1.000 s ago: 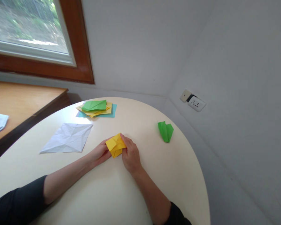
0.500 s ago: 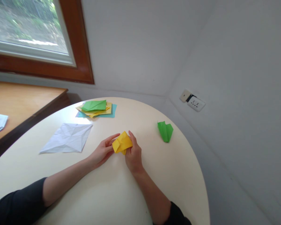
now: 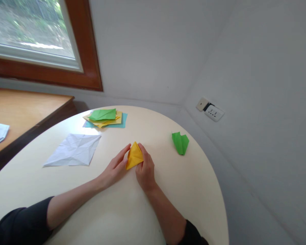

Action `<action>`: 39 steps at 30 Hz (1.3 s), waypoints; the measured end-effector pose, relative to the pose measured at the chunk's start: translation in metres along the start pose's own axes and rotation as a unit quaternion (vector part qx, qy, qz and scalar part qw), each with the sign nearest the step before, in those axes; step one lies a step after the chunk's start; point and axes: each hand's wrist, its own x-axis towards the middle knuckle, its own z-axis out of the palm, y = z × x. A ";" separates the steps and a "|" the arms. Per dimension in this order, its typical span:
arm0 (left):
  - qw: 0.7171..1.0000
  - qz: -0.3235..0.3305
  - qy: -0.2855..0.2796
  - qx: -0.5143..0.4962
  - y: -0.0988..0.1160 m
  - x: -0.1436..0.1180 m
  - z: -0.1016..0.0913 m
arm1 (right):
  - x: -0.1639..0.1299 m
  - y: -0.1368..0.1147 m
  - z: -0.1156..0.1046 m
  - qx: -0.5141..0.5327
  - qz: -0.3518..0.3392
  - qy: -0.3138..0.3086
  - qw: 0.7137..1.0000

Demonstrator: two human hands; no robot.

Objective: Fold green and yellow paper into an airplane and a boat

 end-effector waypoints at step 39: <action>0.977 -0.010 0.089 -0.194 0.001 0.009 -0.002 | 0.004 -0.014 -0.005 0.029 -0.175 -0.080 0.981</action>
